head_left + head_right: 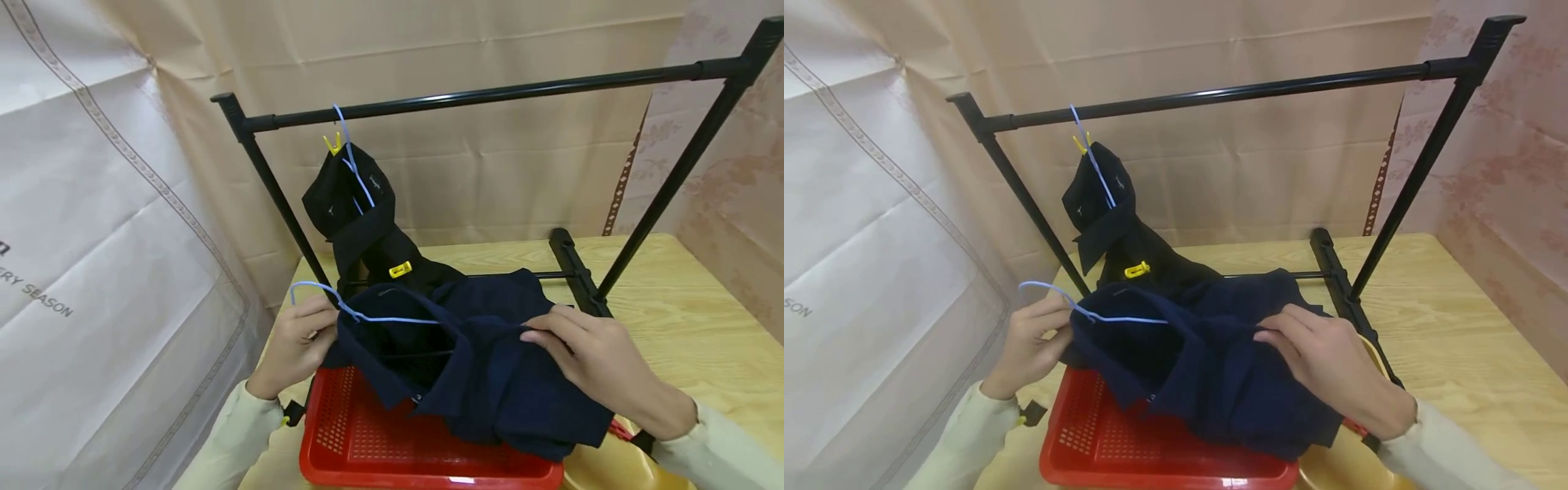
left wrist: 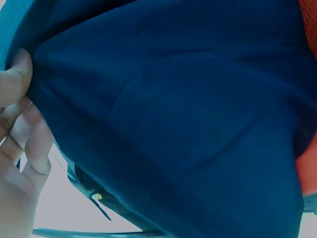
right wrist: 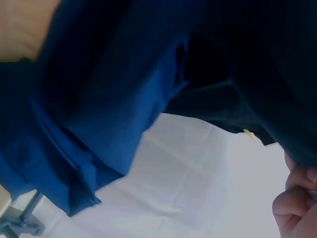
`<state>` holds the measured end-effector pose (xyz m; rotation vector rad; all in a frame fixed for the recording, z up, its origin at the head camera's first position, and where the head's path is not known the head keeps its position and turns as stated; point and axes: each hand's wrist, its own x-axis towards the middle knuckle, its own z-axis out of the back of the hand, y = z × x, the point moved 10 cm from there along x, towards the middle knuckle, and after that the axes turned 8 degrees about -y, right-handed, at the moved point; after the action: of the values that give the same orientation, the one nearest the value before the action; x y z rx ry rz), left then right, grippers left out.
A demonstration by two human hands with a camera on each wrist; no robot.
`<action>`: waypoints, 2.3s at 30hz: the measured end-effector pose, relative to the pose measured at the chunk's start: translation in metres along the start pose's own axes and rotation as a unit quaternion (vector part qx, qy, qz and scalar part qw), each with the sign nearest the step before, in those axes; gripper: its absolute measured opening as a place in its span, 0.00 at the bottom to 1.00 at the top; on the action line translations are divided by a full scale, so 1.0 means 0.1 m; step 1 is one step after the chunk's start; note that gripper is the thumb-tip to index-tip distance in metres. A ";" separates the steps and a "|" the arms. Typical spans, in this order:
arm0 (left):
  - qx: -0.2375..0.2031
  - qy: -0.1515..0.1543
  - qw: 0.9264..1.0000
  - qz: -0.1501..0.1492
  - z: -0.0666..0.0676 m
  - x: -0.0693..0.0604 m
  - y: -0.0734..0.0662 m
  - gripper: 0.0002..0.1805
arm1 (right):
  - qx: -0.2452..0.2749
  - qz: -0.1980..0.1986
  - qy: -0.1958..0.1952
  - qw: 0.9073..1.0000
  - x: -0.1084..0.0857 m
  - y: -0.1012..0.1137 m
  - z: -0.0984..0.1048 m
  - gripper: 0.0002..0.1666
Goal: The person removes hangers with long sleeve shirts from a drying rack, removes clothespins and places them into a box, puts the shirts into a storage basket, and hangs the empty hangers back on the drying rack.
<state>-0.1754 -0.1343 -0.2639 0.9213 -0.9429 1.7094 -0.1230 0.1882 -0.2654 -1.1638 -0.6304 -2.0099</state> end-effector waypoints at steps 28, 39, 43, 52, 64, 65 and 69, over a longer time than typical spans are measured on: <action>-0.022 -0.005 0.999 0.041 0.05 -0.02 0.04 0.16 | -0.048 -0.027 -0.031 0.998 0.08 0.12 0.12 0.28; -0.023 0.020 0.999 0.016 -0.01 -0.01 -0.05 0.12 | -0.078 -0.047 -0.015 0.996 0.13 -0.11 0.12 0.26; -0.030 0.004 0.999 0.016 0.01 -0.01 -0.04 0.13 | -0.052 -0.078 0.033 0.995 0.01 -0.16 -0.05 0.10; -0.010 -0.033 0.999 0.026 0.10 -0.02 0.01 0.14 | 0.031 -0.072 0.043 0.996 -0.07 -0.03 -0.03 0.06; -0.040 -0.030 0.999 0.016 0.20 -0.01 0.05 0.11 | 0.009 0.012 -0.026 1.000 0.09 0.05 0.23 0.26; -0.043 -0.029 0.999 0.016 0.20 -0.01 0.05 0.11 | 0.002 0.004 -0.025 1.000 0.10 0.03 0.23 0.27; -0.048 -0.026 0.998 0.010 0.19 0.01 0.03 0.11 | -0.022 -0.035 -0.024 0.999 0.09 -0.04 0.22 0.28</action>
<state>-0.1755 -0.1513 -0.2556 0.9000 -1.0626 1.6487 -0.1175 0.2029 -0.2477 -1.2352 -0.6630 -2.0681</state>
